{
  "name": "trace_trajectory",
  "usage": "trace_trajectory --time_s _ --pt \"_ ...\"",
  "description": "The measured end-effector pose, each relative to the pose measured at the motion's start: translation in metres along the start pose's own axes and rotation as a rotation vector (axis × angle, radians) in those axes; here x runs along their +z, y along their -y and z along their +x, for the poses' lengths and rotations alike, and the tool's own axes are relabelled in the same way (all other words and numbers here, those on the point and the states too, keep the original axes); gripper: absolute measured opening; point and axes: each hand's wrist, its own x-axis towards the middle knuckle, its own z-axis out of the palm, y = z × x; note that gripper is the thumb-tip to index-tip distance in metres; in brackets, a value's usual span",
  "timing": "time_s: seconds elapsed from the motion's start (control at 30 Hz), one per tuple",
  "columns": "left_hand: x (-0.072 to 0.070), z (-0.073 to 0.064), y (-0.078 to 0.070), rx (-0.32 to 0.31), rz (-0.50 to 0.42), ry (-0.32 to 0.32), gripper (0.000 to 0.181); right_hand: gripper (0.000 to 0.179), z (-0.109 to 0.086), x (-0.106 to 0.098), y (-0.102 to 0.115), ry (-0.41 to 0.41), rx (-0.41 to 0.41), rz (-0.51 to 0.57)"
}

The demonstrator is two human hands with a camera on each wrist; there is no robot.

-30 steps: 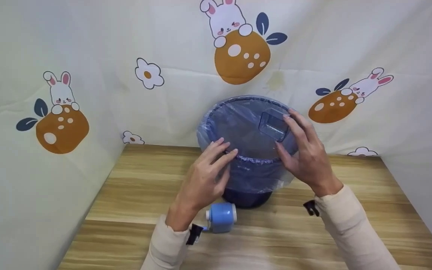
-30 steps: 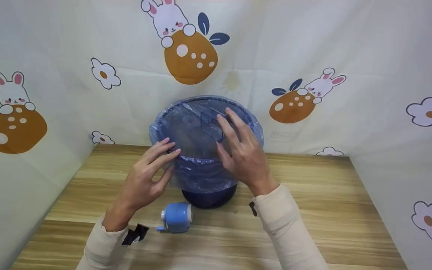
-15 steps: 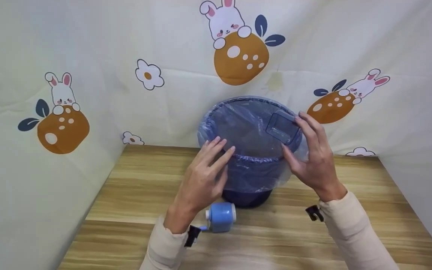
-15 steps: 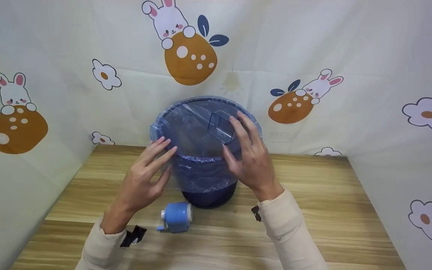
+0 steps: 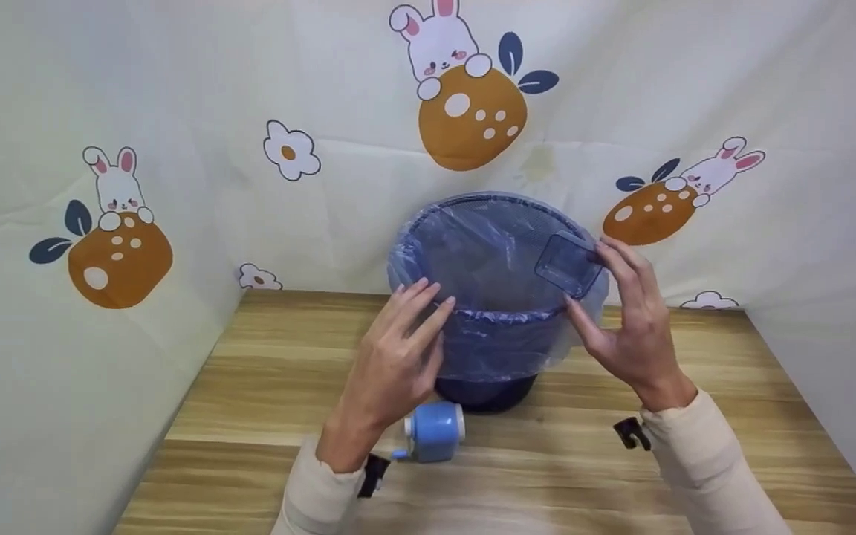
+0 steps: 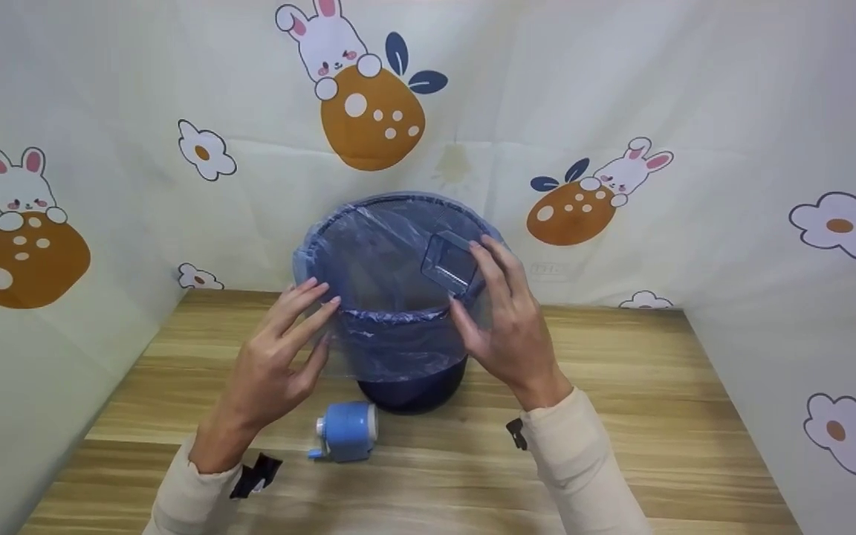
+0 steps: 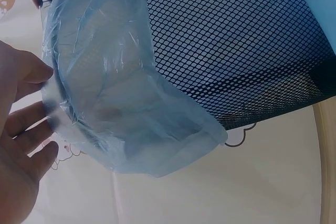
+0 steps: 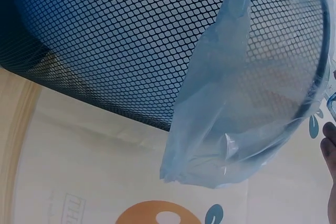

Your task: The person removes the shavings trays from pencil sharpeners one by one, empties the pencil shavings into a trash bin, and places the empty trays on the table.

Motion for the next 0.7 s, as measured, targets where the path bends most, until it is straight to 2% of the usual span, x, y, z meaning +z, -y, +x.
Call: trace_trajectory --time_s 0.3,0.7 --pt "-0.003 -0.003 0.000 0.027 0.047 0.016 0.043 0.064 -0.005 -0.004 -0.003 -0.072 0.011 -0.002" --pt "-0.005 -0.010 -0.001 0.029 0.073 0.014 0.036 0.067 -0.016 -0.015 -0.004 -0.087 0.040 -0.009"
